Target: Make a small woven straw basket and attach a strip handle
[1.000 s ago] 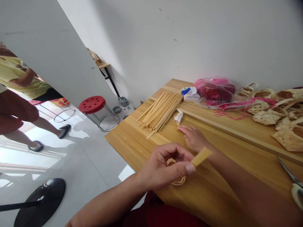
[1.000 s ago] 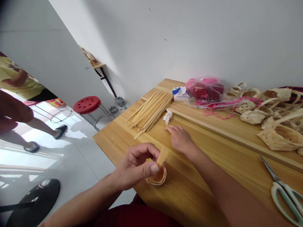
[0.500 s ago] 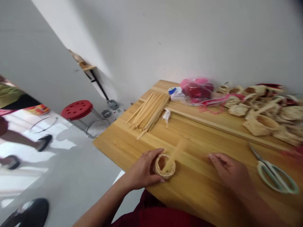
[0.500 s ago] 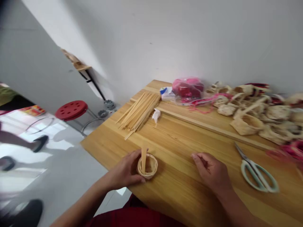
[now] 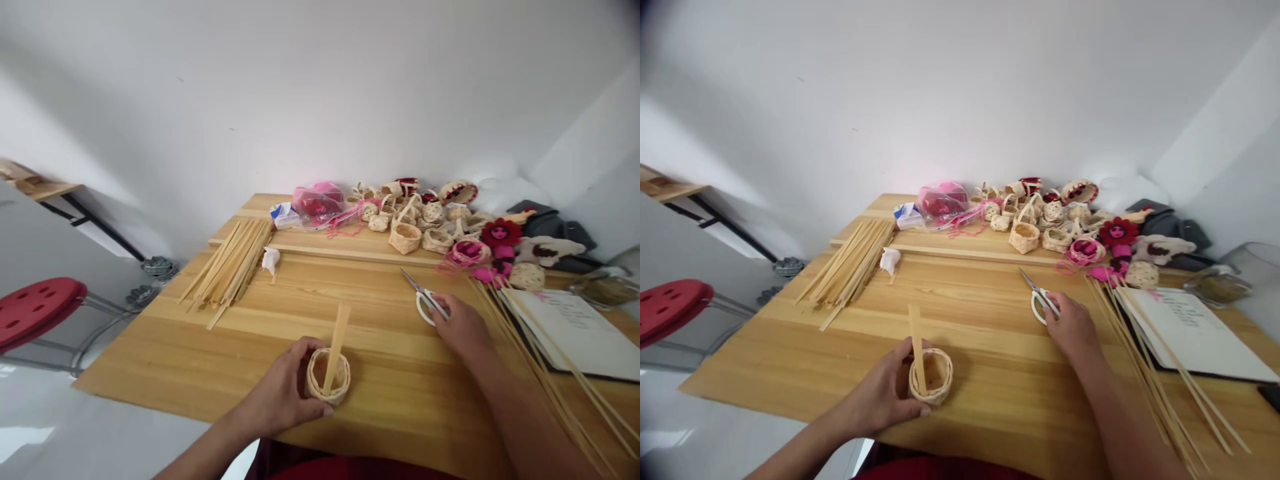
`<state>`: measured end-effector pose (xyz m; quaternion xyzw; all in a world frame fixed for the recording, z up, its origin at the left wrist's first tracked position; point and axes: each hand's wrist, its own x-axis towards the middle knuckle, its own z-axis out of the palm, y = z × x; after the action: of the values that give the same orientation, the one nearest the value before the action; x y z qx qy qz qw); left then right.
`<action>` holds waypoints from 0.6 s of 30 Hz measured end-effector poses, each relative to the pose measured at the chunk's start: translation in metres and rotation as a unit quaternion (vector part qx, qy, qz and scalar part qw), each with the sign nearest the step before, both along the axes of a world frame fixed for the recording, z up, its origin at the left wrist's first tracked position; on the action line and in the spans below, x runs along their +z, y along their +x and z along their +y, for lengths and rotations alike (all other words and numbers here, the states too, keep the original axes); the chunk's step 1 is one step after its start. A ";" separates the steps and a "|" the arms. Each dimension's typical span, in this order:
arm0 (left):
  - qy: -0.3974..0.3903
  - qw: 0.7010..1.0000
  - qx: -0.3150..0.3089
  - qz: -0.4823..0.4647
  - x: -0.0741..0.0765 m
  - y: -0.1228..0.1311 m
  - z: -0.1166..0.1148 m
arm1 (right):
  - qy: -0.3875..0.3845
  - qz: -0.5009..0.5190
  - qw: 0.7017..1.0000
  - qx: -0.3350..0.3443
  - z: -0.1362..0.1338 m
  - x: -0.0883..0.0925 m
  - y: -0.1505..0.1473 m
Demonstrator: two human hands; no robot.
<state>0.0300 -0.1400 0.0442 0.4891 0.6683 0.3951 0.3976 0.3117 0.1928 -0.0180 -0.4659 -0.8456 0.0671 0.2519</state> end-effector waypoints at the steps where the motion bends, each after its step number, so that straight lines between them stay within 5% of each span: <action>1: -0.008 1.000 -0.013 -0.016 0.004 0.002 0.007 | -0.003 0.003 1.000 -0.011 0.000 -0.001 0.003; 7: 0.005 0.994 -0.093 -0.059 0.020 0.009 0.070 | -0.003 0.022 0.998 -0.066 0.027 0.001 0.013; 12: 0.088 0.991 -0.037 -0.099 0.004 0.026 0.149 | 0.044 0.033 0.997 -0.049 0.042 0.025 0.005; 14: 0.112 0.985 -0.001 -0.130 -0.007 0.032 0.172 | 0.130 0.083 0.988 0.004 0.032 0.046 -0.004; 18: 0.126 0.973 -0.006 -0.194 -0.028 0.029 0.189 | 0.273 0.202 0.921 0.192 -0.004 0.098 -0.035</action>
<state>0.0586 0.0492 0.0166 0.4533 0.5208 0.5606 0.4572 0.2762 0.1886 0.0800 -0.1848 -0.8354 -0.0265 0.5170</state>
